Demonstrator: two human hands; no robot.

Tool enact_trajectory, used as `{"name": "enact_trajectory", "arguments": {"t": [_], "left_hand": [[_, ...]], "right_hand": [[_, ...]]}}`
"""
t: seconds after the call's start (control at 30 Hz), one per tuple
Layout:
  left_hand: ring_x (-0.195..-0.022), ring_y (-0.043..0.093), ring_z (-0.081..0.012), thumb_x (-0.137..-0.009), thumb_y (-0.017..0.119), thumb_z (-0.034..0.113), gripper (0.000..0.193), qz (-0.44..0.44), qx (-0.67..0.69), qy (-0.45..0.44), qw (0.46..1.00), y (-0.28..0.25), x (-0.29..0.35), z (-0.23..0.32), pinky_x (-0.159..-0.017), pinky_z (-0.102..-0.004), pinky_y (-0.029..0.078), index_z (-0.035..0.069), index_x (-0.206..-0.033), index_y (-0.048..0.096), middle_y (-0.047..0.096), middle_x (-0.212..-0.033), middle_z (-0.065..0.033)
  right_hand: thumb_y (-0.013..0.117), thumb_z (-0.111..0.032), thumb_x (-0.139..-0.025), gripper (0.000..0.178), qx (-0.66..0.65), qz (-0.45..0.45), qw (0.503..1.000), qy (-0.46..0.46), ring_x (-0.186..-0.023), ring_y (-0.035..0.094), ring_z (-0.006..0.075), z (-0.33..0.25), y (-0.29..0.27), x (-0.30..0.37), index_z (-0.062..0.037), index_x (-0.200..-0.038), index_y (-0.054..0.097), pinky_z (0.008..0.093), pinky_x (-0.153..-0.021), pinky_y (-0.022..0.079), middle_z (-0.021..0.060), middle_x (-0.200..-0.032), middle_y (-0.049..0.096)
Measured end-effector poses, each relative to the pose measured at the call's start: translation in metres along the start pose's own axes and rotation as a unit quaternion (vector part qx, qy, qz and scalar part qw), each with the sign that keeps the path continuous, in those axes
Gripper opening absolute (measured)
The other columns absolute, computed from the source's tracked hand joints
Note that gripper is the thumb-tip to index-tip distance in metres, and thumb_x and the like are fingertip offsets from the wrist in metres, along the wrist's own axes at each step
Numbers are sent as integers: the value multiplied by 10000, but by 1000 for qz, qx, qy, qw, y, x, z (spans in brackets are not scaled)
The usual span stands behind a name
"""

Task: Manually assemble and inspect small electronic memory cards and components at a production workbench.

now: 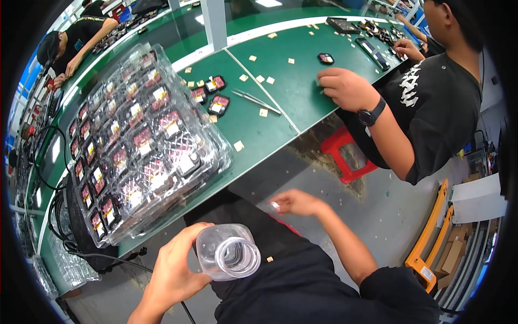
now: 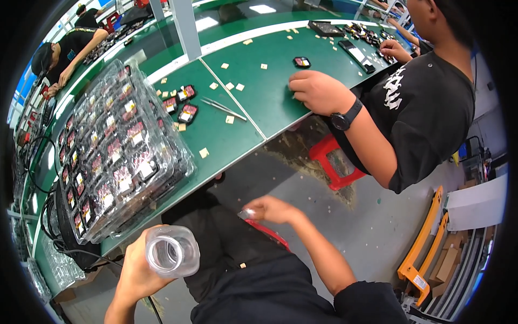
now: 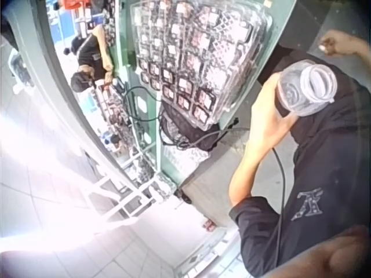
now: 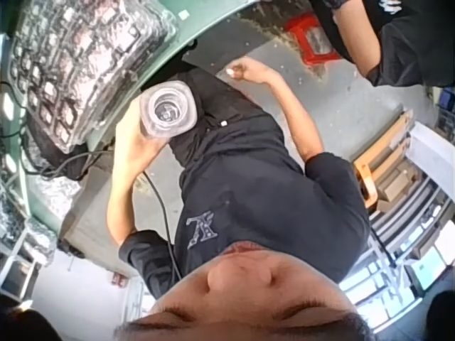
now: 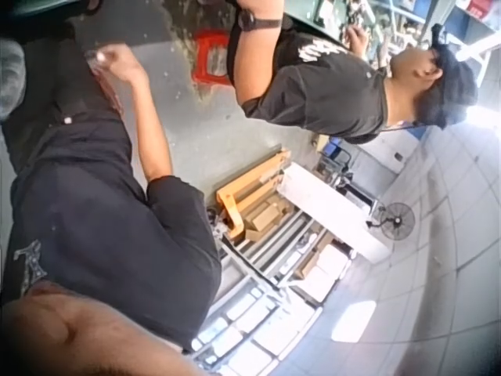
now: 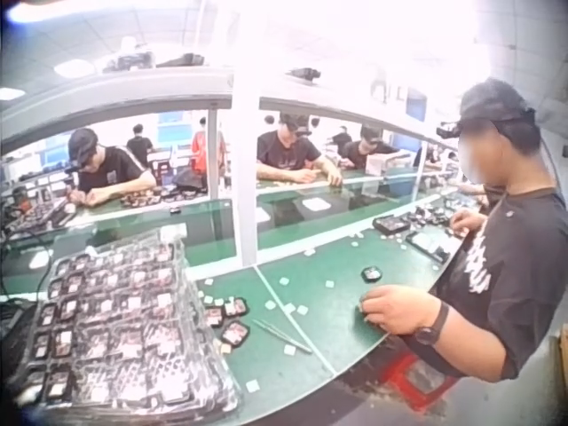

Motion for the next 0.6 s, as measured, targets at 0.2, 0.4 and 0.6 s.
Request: {"name": "enact_trajectory", "arguments": {"t": [0.2, 0.4, 0.6], "left_hand": [[-1050, 685, -331, -616, 863, 22, 715, -30, 4, -26, 999, -1, 5, -3, -909, -377, 550, 25, -1267, 566, 673, -1202, -166], [-1047, 697, -323, -614, 886, 75, 687, -31, 3, -17, 999, 1, 5, -4, -909, -377, 549, 12, -1228, 582, 685, -1192, -166], [-1072, 702, -304, -604, 879, 110, 687, -27, 40, 7, 999, 0, 11, -2, -921, -364, 540, -10, -1218, 597, 684, -1214, -182]], "right_hand": [[715, -62, -911, 393, 141, 136, 980, -8, -1016, 691, 213, -37, 2, 28, -10, -1294, 647, 318, -905, 547, 206, -1167, 694], [688, -149, -964, 505, -345, -54, 898, -269, -1059, 673, 208, -142, 32, 75, 39, -1404, 525, 349, -927, 559, 187, -1262, 659], [746, -188, -917, 590, -422, -81, 847, -313, -1015, 693, 235, -177, 40, 104, 77, -1390, 516, 369, -901, 575, 237, -1240, 659]]}}
Point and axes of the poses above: each hand's wrist, its own x-axis away from the middle knuckle, its own y-axis out of the palm, z = x × y, the point moved 5 cm from there along -x, towards the middle knuckle
